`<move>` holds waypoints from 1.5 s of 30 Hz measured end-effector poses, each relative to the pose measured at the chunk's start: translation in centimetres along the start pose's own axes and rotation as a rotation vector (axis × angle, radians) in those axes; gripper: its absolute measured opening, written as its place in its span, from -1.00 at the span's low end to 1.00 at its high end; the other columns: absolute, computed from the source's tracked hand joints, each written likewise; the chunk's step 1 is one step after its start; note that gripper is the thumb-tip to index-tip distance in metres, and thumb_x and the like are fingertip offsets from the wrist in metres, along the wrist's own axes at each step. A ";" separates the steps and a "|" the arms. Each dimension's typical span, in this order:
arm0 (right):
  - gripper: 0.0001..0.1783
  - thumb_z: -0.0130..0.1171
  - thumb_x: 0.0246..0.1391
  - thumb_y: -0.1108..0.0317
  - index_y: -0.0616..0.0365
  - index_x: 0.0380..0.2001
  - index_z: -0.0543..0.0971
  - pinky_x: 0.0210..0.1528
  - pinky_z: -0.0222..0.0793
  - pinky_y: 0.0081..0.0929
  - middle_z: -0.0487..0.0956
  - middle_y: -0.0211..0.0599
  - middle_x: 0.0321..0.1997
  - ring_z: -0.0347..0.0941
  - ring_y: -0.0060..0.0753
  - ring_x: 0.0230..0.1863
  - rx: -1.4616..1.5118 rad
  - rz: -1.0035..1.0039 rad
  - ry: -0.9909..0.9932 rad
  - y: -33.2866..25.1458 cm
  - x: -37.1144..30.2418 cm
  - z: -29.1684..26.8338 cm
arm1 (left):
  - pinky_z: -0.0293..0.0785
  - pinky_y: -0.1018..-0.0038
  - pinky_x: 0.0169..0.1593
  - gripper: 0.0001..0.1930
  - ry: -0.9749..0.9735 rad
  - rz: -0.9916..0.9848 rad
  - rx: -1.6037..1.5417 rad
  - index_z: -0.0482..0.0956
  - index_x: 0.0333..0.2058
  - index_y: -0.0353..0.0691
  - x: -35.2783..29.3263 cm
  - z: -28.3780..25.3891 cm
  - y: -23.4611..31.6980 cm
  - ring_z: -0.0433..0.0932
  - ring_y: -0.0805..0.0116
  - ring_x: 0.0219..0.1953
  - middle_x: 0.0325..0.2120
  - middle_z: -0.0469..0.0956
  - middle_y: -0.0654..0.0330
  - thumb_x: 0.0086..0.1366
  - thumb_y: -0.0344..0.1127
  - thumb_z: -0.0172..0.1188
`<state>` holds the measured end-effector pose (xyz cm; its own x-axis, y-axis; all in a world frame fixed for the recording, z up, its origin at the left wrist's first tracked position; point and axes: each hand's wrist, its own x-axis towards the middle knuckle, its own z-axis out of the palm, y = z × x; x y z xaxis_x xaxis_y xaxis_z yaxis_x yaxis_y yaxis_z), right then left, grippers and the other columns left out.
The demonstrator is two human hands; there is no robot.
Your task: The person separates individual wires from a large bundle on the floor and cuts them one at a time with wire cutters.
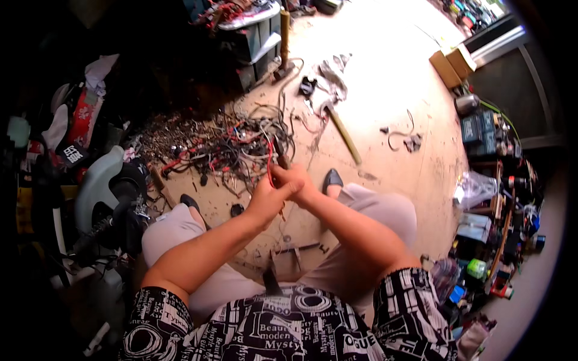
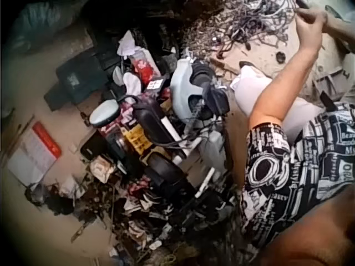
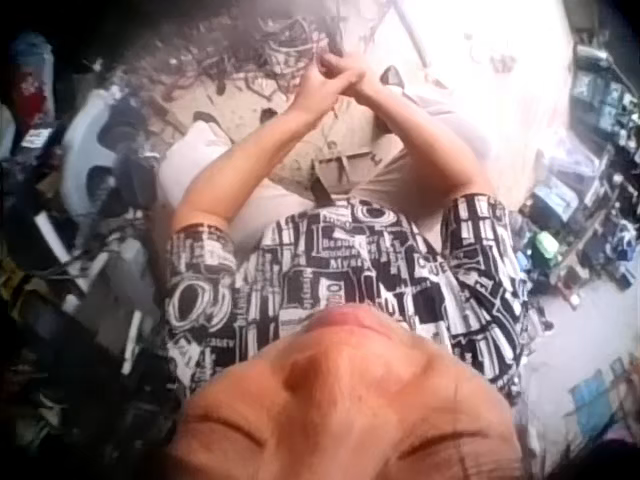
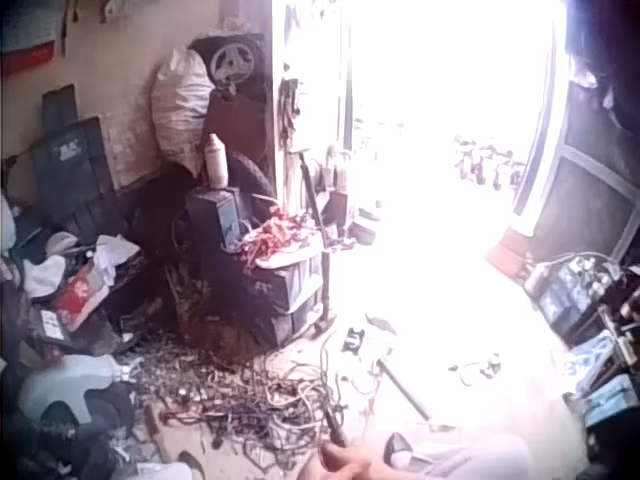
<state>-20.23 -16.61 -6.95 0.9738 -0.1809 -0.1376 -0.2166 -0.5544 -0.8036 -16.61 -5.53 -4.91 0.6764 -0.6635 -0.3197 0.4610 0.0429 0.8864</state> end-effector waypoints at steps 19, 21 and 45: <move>-0.65 0.01 0.20 0.07 0.11 -0.49 0.49 -0.66 0.14 -0.61 0.42 -0.46 -0.68 0.34 -0.61 -0.70 0.614 0.590 -0.282 -4.6 -0.4 -3.3 | 0.42 0.62 -0.43 -0.75 0.151 0.097 0.378 0.57 -0.18 -0.37 2.8 -4.3 5.3 0.51 0.57 -0.50 -0.47 0.62 0.20 0.29 -0.29 0.13; -0.65 -0.01 0.21 0.07 0.14 -0.42 0.51 -0.64 0.16 -0.61 0.43 -0.46 -0.67 0.37 -0.59 -0.68 0.650 0.613 -0.318 -5.0 -0.4 -3.6 | 0.43 0.61 -0.43 -0.76 0.132 0.098 0.381 0.57 -0.18 -0.36 2.7 -4.5 5.7 0.51 0.57 -0.50 -0.46 0.62 0.19 0.29 -0.30 0.12; -0.65 0.04 0.17 0.08 0.18 -0.46 0.44 -0.49 0.29 -0.51 0.42 -0.42 -0.59 0.37 -0.53 -0.56 0.407 0.546 -0.254 -3.6 -0.2 -3.4 | 0.41 0.59 -0.69 -0.74 0.132 0.049 0.311 0.61 -0.39 -0.32 3.0 -3.8 6.5 0.37 0.65 -0.64 -0.60 0.56 0.29 0.33 -0.26 0.04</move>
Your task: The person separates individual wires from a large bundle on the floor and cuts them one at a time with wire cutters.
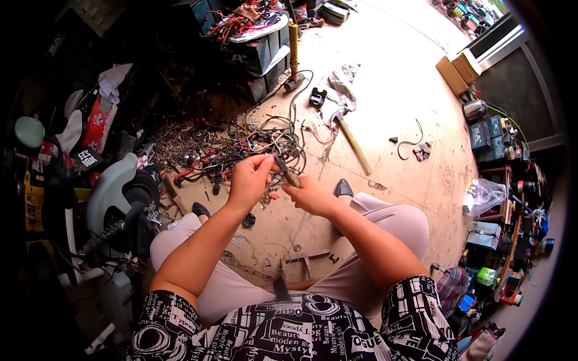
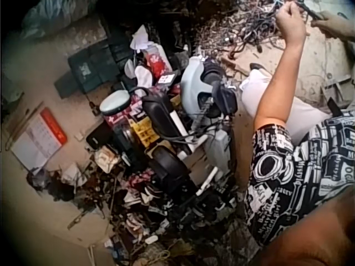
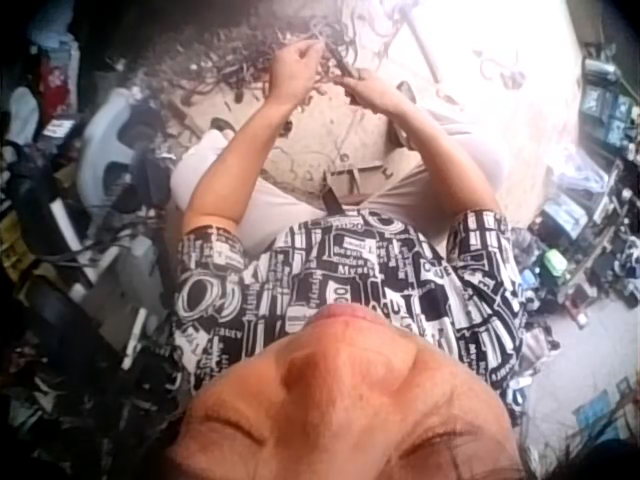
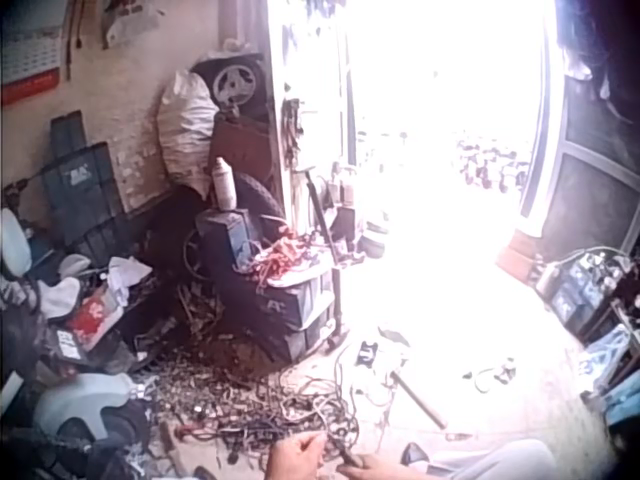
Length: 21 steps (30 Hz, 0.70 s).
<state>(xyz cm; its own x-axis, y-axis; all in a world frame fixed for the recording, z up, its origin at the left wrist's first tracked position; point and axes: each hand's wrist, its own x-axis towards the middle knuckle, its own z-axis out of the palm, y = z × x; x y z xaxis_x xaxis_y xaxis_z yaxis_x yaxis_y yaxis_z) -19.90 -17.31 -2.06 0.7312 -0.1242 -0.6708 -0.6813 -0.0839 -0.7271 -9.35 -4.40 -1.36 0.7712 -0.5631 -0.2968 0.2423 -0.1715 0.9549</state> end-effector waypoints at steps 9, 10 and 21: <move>-0.57 0.02 0.13 0.03 0.26 -0.41 0.52 -0.34 0.34 -0.28 0.51 -0.10 -0.57 0.46 -0.18 -0.50 -0.231 -0.060 0.130 -0.3 -0.4 -0.2 | 0.32 0.61 -0.53 -0.71 -0.019 -0.009 0.023 0.61 -0.46 -0.33 0.6 -0.2 -0.8 0.36 0.63 -0.66 -0.61 0.57 0.28 0.33 -0.26 0.04; -0.55 0.03 0.12 0.02 0.27 -0.44 0.53 -0.35 0.35 -0.28 0.51 -0.11 -0.59 0.46 -0.17 -0.50 -0.236 -0.009 0.137 -0.6 -0.6 -0.2 | 0.33 0.60 -0.54 -0.71 -0.026 -0.011 0.019 0.61 -0.47 -0.32 0.7 -0.1 -0.8 0.36 0.63 -0.66 -0.62 0.57 0.27 0.33 -0.26 0.04; -0.51 0.02 0.17 -0.03 0.16 -0.63 0.41 -0.72 0.25 -0.49 0.37 -0.40 -0.74 0.33 -0.48 -0.75 0.161 0.071 0.019 -0.6 -1.3 -0.5 | 0.15 0.67 -0.60 -0.79 -0.132 -0.141 -0.156 0.56 -0.35 -0.33 1.4 0.2 0.4 0.24 0.68 -0.67 -0.58 0.48 0.32 0.34 -0.33 0.01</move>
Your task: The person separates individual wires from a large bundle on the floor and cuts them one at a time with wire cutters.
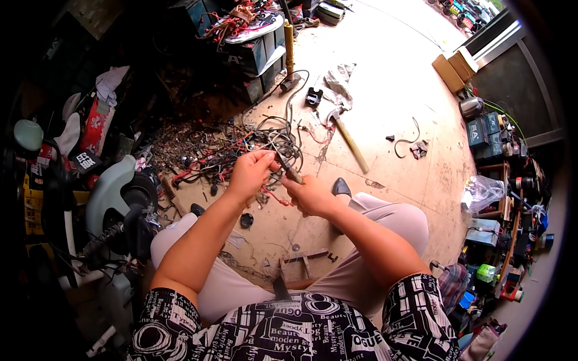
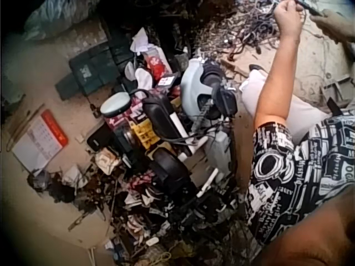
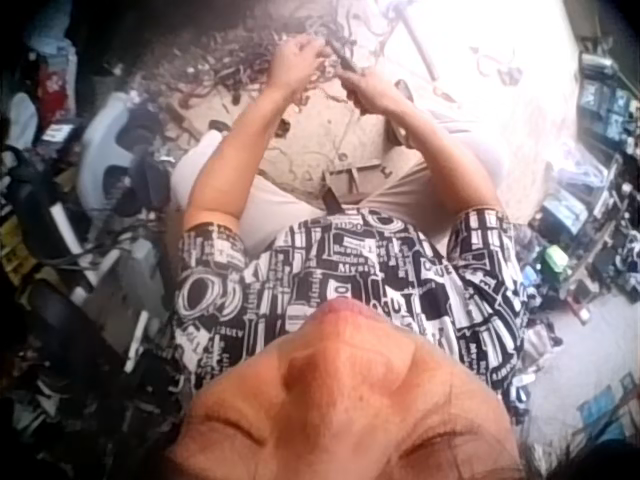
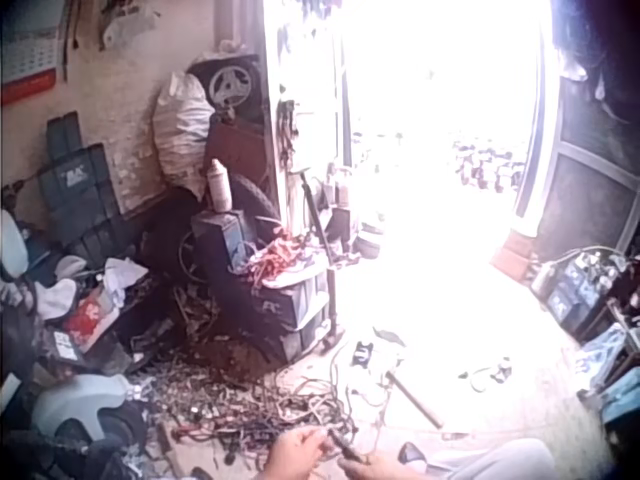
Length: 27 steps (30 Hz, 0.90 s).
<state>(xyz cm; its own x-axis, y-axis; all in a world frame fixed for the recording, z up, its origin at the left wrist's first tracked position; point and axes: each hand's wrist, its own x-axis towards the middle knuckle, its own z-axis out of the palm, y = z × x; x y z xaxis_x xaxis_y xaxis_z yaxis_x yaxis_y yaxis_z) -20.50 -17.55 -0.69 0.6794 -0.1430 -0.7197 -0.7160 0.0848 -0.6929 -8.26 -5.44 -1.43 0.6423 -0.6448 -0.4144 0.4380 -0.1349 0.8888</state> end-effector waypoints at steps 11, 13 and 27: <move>-0.56 0.01 0.21 0.05 0.24 -0.10 0.49 -0.54 0.31 -0.54 0.53 -0.24 -0.35 0.45 -0.46 -0.51 0.362 -0.046 0.164 1.1 2.0 -2.9 | 0.07 0.72 -0.59 -0.82 0.030 -0.069 -0.515 0.43 -0.17 -0.33 1.1 -1.3 -0.6 0.18 0.67 -0.62 -0.49 0.38 0.34 0.39 -0.35 -0.06; -0.61 0.07 0.17 0.07 0.21 -0.17 0.51 -0.59 0.26 -0.57 0.54 -0.28 -0.36 0.40 -0.52 -0.55 0.263 0.002 0.100 0.9 1.9 -2.5 | 0.05 0.70 -0.60 -0.81 0.038 -0.025 -0.572 0.43 -0.18 -0.33 1.1 -1.5 -0.5 0.17 0.67 -0.61 -0.49 0.37 0.33 0.40 -0.34 -0.08; -0.83 0.17 0.05 0.28 0.13 -0.33 0.55 -0.63 0.26 -0.65 0.47 -0.44 -0.57 0.36 -0.62 -0.61 0.183 -0.144 0.185 -0.5 1.1 -1.4 | -0.09 0.15 0.29 -0.50 0.205 0.779 1.312 0.39 0.12 0.03 -3.0 -1.0 0.5 0.03 0.13 0.33 0.26 0.14 0.21 0.17 -0.32 0.20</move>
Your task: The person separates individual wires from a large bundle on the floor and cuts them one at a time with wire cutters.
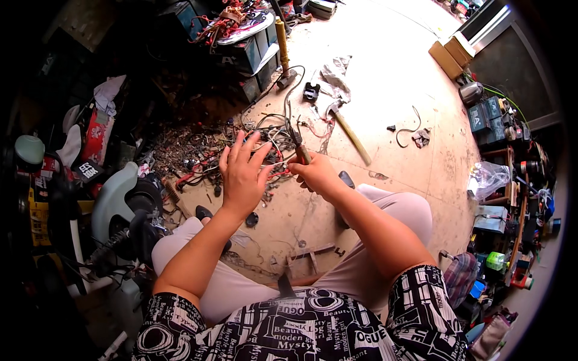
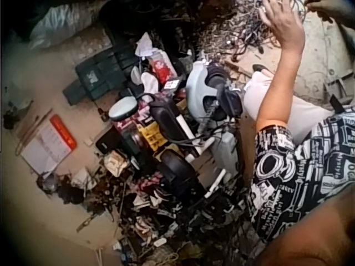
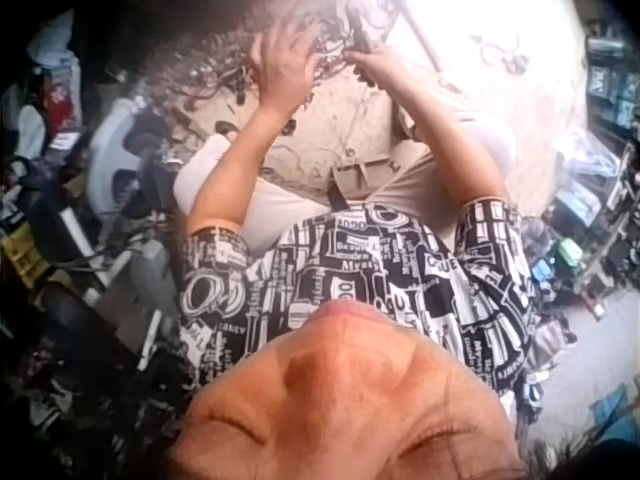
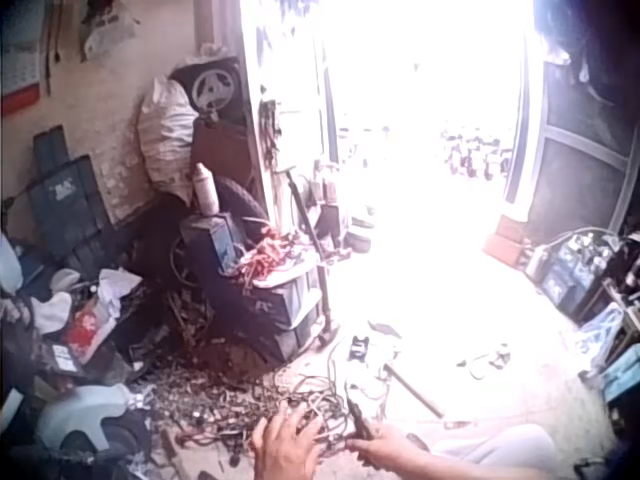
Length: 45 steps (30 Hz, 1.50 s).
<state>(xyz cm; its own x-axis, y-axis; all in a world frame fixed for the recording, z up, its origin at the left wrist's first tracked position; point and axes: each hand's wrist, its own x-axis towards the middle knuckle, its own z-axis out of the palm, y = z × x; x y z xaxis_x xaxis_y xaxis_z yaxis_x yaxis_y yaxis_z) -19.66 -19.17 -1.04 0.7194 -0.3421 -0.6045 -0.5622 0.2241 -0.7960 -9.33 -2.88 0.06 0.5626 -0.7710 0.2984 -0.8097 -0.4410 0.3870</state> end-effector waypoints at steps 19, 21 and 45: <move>-0.71 0.03 0.18 0.22 0.18 -0.12 0.47 -0.40 0.32 -0.59 0.48 -0.44 -0.48 0.39 -0.59 -0.45 -0.061 -0.227 -0.030 -0.9 0.4 2.5 | 0.40 0.56 -0.48 -0.86 -0.086 -0.638 -0.776 0.59 -0.28 -0.27 -0.5 -0.1 -2.5 0.52 0.51 -0.58 -0.53 0.58 0.19 0.21 -0.37 0.17; -0.68 0.04 0.18 0.22 0.16 -0.07 0.48 -0.30 0.33 -0.54 0.50 -0.42 -0.43 0.40 -0.58 -0.38 -0.180 -0.128 -0.207 -1.2 -0.5 3.1 | 0.39 0.62 -0.50 -0.84 0.000 -0.693 -0.992 0.58 -0.26 -0.32 -0.7 0.0 -3.6 0.48 0.61 -0.58 -0.54 0.57 0.27 0.23 -0.37 0.17; -0.65 0.06 0.19 0.21 0.15 -0.03 0.48 -0.40 0.30 -0.62 0.47 -0.45 -0.45 0.38 -0.64 -0.40 -0.299 -0.025 -0.301 -0.6 -0.6 3.8 | 0.35 0.63 -0.58 -0.85 -0.074 -0.751 -0.980 0.62 -0.34 -0.32 -0.5 -0.9 -2.8 0.45 0.61 -0.66 -0.62 0.57 0.27 0.18 -0.35 0.19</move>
<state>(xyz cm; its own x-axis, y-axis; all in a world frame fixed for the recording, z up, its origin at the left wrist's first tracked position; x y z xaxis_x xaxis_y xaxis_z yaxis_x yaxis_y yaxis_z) -18.20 -15.62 -0.29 0.7966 -0.0523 -0.6022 -0.6045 -0.0708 -0.7934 -7.17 -0.88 -0.39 0.7973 -0.5133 -0.3175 0.1942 -0.2799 0.9402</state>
